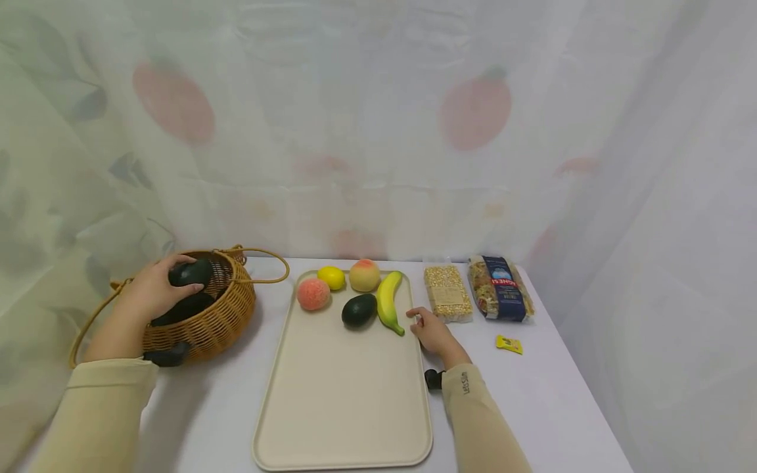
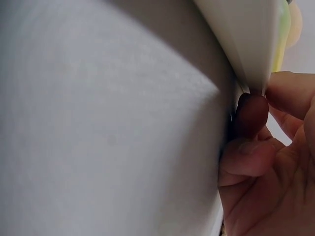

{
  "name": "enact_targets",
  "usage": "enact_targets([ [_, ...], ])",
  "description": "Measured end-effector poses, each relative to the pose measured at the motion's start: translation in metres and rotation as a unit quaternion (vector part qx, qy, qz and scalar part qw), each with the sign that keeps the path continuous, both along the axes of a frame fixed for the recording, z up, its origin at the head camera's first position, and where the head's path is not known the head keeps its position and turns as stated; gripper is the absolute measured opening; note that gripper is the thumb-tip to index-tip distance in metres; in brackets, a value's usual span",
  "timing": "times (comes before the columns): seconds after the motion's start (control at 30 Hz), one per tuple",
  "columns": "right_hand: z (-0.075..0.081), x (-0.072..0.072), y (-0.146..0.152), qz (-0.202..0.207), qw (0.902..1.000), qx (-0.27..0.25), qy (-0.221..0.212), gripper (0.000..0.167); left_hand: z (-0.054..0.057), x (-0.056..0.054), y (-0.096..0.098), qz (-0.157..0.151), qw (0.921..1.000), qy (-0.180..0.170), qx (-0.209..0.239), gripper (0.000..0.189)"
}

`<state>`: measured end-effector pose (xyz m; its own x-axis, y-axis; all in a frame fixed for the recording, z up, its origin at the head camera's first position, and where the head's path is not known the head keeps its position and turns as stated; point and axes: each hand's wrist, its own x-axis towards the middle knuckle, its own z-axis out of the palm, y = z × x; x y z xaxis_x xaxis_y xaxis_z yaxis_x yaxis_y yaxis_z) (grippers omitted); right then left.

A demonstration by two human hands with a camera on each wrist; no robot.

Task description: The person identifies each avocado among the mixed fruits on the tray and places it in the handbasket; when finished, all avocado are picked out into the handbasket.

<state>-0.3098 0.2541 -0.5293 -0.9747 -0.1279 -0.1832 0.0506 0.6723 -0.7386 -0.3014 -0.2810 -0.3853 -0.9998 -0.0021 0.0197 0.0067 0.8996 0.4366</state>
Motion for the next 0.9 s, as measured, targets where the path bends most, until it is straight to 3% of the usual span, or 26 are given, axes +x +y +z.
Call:
enact_targets([
  [0.2, -0.001, 0.000, 0.000, -0.003, 1.0000, -0.002, 0.000, 0.033, -0.007, 0.000, -0.005, -0.026, 0.9984, -0.046, -0.021, 0.073],
  [0.47, -0.003, 0.000, -0.001, 0.001, 0.9999, -0.007, 0.010, 0.032, -0.017, -0.007, -0.002, -0.056, 0.9952, -0.070, -0.040, 0.073],
  [0.7, -0.004, -0.001, -0.002, -0.007, 0.9998, -0.019, -0.001, 0.032, -0.020, -0.005, 0.004, -0.044, 0.9952, -0.087, -0.011, 0.088],
  [0.9, -0.001, -0.001, -0.002, -0.004, 0.9999, -0.013, 0.001, 0.032, -0.010, 0.001, 0.016, -0.029, 0.9961, -0.082, -0.018, 0.088],
])
